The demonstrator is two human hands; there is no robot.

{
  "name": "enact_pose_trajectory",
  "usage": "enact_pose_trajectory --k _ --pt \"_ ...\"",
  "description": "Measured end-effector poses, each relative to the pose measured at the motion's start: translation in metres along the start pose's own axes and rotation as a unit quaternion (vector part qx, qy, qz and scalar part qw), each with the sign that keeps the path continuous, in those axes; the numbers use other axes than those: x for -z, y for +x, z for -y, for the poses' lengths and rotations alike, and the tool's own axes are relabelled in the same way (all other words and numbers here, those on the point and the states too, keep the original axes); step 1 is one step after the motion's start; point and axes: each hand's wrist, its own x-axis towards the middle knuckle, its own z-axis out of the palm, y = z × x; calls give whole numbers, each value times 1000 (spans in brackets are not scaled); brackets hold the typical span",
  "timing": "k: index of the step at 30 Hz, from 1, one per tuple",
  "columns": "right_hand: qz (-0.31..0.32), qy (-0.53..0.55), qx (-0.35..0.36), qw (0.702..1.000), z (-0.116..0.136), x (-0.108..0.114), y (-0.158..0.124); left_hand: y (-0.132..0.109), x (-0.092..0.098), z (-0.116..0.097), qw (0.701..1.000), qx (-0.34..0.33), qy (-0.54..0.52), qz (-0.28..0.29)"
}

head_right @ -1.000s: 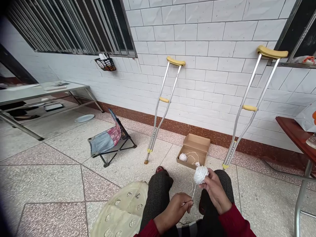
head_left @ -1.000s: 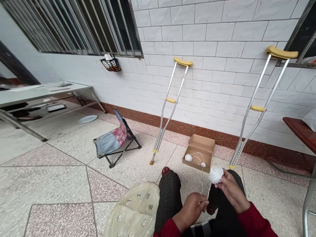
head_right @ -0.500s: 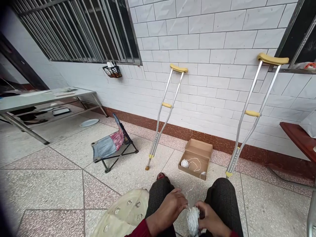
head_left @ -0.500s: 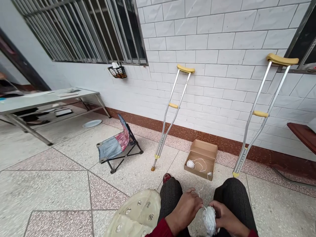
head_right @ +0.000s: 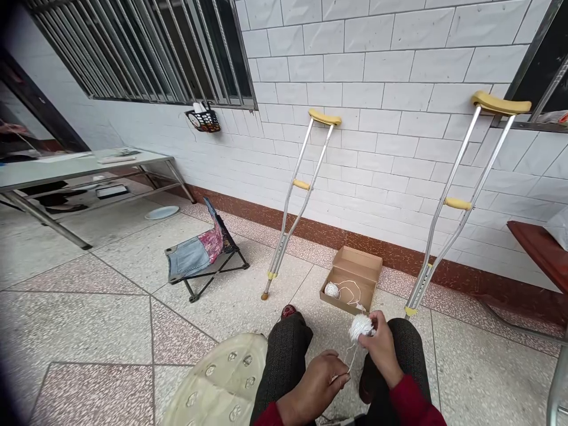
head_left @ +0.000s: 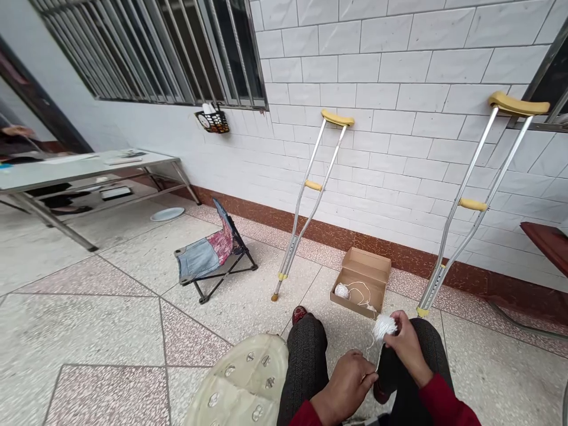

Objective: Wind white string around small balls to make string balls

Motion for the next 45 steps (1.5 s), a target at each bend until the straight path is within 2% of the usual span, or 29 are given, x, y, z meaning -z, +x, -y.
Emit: enact_pose_trajectory --k 2,5,8,10,13,15,19,24,27,30,34,37,39,42,45 --pt "47 -59 4 997 -25 -7 -10 -2 7 0 999 -16 45 -8" --pt "168 -63 -56 982 -41 -13 -40 -6 17 5 994 -53 94 -9" --pt "278 7 -109 954 -20 -14 -66 -9 23 11 989 -93 113 -11" --pt "303 70 -126 942 8 -11 -77 -9 27 14 989 -104 106 -21" --pt "301 148 -168 927 46 -2 -83 -4 34 18 993 -92 70 -35" --pt "279 182 -181 925 62 3 -83 0 35 19 996 -69 42 -43" --pt "205 189 -148 949 72 9 -77 3 23 14 999 -19 -11 -38" --pt "182 174 -144 957 80 9 -63 0 -1 1 998 10 -53 -21" --pt "140 132 -86 978 75 7 -46 -5 -11 0 999 17 -46 -14" --pt "96 62 -24 993 57 5 -24 -13 -16 3 1000 14 -17 -9" --pt "48 -95 37 994 20 2 -8 -20 -5 2 999 -28 43 -17" --pt "77 -153 39 984 -5 -5 -22 -17 19 -1 993 -57 91 -55" --pt "144 -117 -17 982 -12 -11 -41 -12 34 -1 988 -69 118 -68" --pt "253 3 -133 958 -2 -19 -69 -5 50 3 984 -103 134 -51" --pt "291 104 -210 928 22 -17 -81 -1 53 8 985 -127 115 -24"
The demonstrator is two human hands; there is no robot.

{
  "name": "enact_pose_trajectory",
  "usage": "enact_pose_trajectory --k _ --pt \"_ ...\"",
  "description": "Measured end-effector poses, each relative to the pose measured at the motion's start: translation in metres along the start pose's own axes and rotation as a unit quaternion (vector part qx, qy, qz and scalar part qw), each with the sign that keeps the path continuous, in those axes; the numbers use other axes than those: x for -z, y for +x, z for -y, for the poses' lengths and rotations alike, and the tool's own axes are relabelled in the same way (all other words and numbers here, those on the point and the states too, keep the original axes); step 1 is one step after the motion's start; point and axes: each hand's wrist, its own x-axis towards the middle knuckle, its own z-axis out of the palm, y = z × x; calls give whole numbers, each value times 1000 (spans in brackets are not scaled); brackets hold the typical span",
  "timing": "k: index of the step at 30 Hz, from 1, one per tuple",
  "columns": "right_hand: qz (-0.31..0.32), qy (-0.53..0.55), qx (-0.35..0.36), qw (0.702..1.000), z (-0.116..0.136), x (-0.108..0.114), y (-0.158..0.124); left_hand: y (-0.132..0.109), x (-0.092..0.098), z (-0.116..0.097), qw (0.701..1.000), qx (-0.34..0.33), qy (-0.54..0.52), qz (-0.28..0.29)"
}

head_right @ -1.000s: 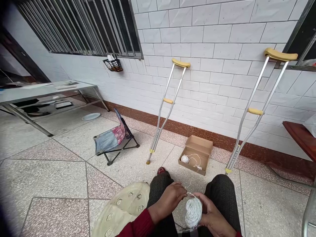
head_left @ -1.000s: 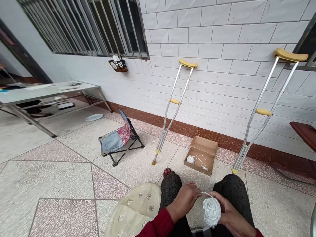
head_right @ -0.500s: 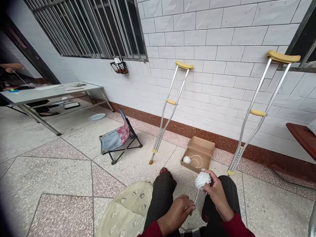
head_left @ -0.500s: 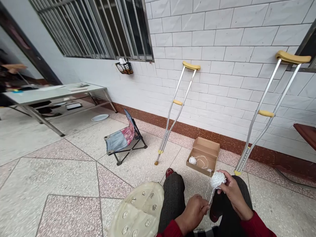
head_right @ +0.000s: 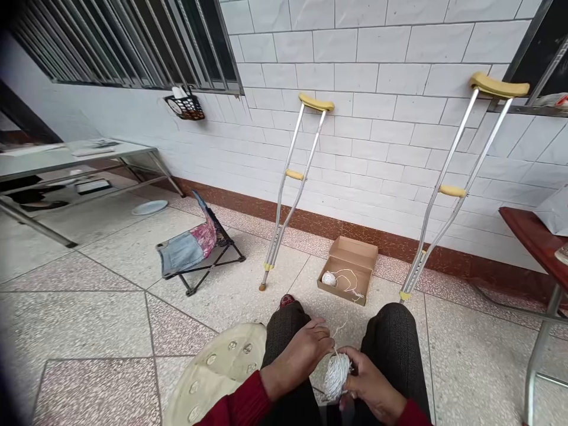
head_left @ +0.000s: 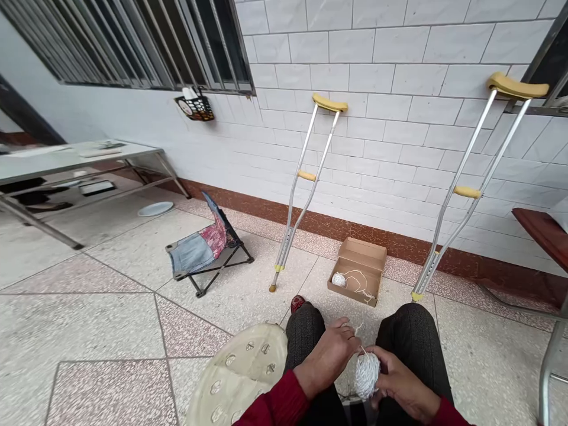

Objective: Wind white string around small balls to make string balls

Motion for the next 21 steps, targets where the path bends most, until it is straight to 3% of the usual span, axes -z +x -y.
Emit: enact_pose_trajectory --k 3,7,13,17,19,21 --pt "-6 71 -5 997 20 1 -14 2 -9 2 998 26 -47 -11" --pt "-84 96 45 991 40 10 -20 5 -32 -4 988 85 -126 -21" --pt "-210 4 159 965 55 32 11 0 -55 -28 976 89 -198 -1" --pt "-313 -182 186 913 39 48 34 -8 -49 -32 984 94 -139 66" --pt "-304 -238 187 903 18 50 38 -11 -40 -27 987 99 -97 75" --pt "-255 -237 161 924 -7 47 36 -10 -30 -19 992 94 -57 63"
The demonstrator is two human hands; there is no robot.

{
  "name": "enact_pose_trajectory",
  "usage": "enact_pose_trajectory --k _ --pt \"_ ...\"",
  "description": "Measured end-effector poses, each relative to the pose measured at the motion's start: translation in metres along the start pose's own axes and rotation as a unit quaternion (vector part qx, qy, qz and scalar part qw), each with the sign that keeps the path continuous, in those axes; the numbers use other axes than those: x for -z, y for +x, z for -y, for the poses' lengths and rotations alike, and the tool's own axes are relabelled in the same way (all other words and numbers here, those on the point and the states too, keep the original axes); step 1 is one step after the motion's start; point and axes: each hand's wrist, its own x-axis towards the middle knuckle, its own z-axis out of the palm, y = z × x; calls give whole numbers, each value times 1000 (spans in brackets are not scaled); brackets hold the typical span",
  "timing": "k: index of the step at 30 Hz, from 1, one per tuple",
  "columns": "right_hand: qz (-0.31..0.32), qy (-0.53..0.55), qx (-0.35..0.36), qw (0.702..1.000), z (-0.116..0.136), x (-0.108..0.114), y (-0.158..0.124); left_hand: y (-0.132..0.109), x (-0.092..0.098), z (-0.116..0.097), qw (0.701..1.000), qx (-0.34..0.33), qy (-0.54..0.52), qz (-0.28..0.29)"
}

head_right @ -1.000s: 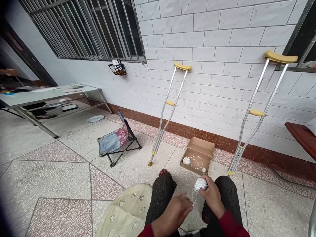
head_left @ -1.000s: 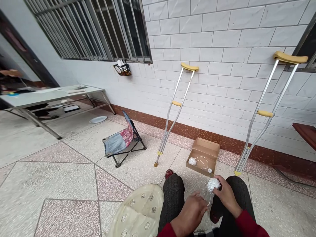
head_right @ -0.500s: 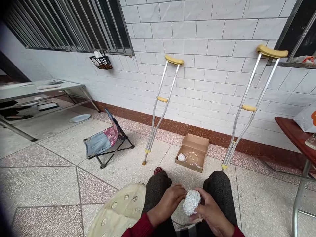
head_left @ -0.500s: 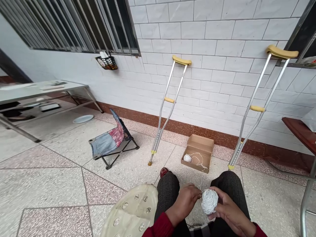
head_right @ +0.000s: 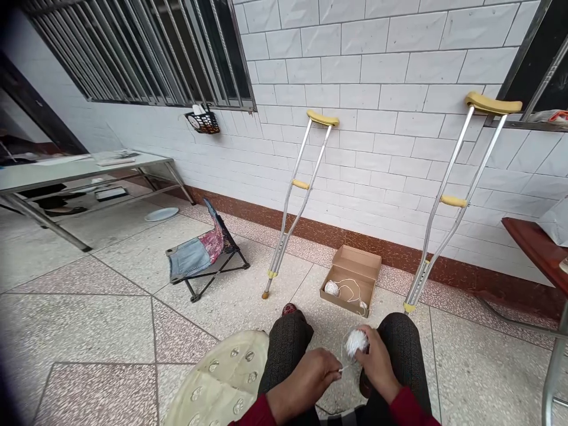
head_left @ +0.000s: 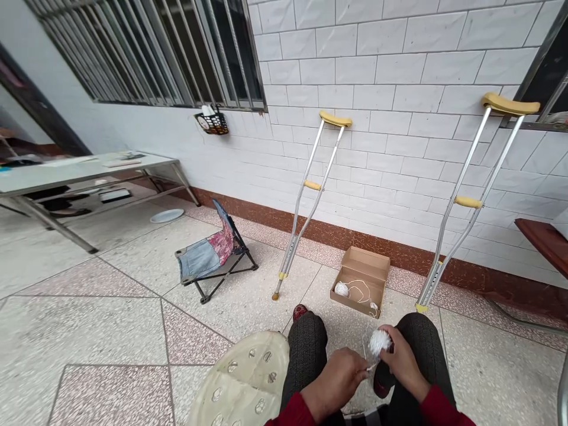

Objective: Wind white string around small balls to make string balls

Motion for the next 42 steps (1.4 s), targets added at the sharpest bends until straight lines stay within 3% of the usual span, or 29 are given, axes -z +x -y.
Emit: enact_pose_trajectory --k 4,8,11,15,19,23,26,29,31,34,37,42 --pt "164 125 -117 971 -15 -16 -32 7 17 13 998 -21 56 -24" --pt "244 288 -183 908 17 -5 -50 13 17 19 998 -44 30 -27" --pt "216 358 -177 891 47 15 -50 15 11 19 998 -9 -47 -45" --pt "139 370 -139 908 66 31 -34 17 -8 11 985 34 -162 -46" --pt "36 309 -70 948 59 24 -3 13 -28 1 983 46 -179 -15" --pt "-32 116 -8 993 33 2 18 7 -21 -3 997 24 -80 -6" --pt "13 41 11 999 4 -13 12 5 -2 1 999 -6 18 -38" --pt "110 63 -45 991 -17 -22 -8 5 14 11 994 -37 75 -64" --pt "177 114 -90 974 -18 -22 -22 6 21 16 993 -57 86 -57" --pt "239 218 -135 936 2 -13 -40 12 28 21 993 -79 72 -41" --pt "227 297 -165 913 38 5 -48 18 28 21 996 -64 12 -65" --pt "126 343 -149 919 78 34 -34 22 2 7 989 -19 -128 -69"
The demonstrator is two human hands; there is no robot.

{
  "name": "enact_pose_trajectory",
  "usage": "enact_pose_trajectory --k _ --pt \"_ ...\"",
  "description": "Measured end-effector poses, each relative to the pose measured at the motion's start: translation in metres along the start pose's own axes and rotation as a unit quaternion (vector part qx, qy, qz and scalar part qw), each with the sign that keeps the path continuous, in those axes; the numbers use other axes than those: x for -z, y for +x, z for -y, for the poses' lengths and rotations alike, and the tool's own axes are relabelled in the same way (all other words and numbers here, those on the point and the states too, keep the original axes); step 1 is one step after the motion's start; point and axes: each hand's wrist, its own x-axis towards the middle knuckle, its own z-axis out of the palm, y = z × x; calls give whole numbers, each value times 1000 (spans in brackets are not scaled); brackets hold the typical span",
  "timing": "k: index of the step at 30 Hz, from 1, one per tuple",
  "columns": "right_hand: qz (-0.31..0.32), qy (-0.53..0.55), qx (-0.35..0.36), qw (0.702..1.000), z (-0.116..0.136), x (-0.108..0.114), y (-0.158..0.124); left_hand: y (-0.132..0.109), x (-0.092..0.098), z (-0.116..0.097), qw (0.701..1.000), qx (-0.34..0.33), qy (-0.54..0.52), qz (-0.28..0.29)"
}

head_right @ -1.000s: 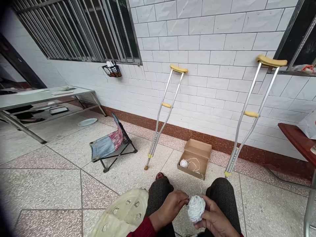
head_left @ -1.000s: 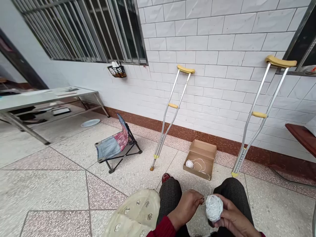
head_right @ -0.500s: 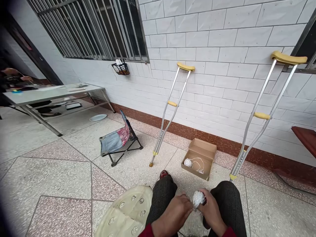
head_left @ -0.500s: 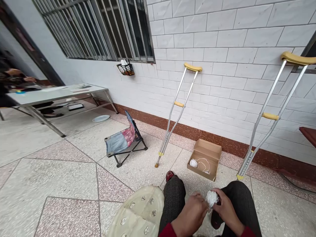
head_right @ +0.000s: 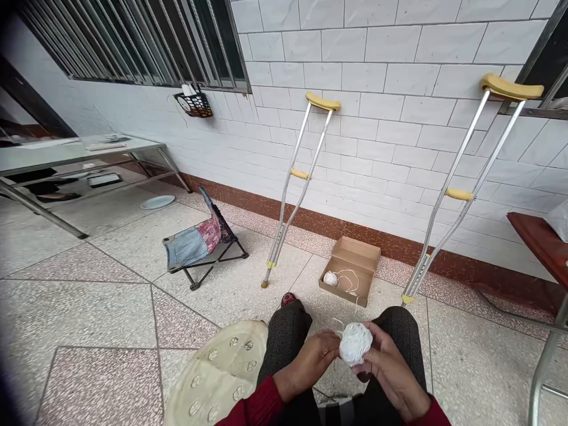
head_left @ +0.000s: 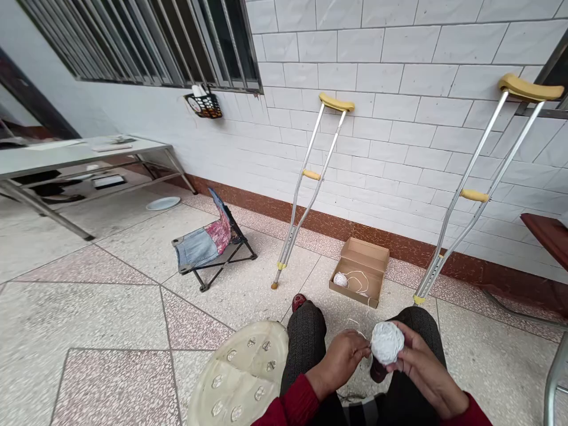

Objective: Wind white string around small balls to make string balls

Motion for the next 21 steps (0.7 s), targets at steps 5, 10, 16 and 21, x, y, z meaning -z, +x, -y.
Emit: enact_pose_trajectory --k 5,10,16,21 --pt "-92 -84 102 987 3 10 37 -9 -27 -20 996 40 -48 56" --pt "-150 -316 166 922 -52 25 54 -12 -8 -24 995 18 84 44" --pt "58 -181 6 982 -84 11 14 -11 15 -10 985 -38 163 43" --pt "87 -34 -19 995 -43 -8 -15 -5 20 -18 996 -43 73 -12"
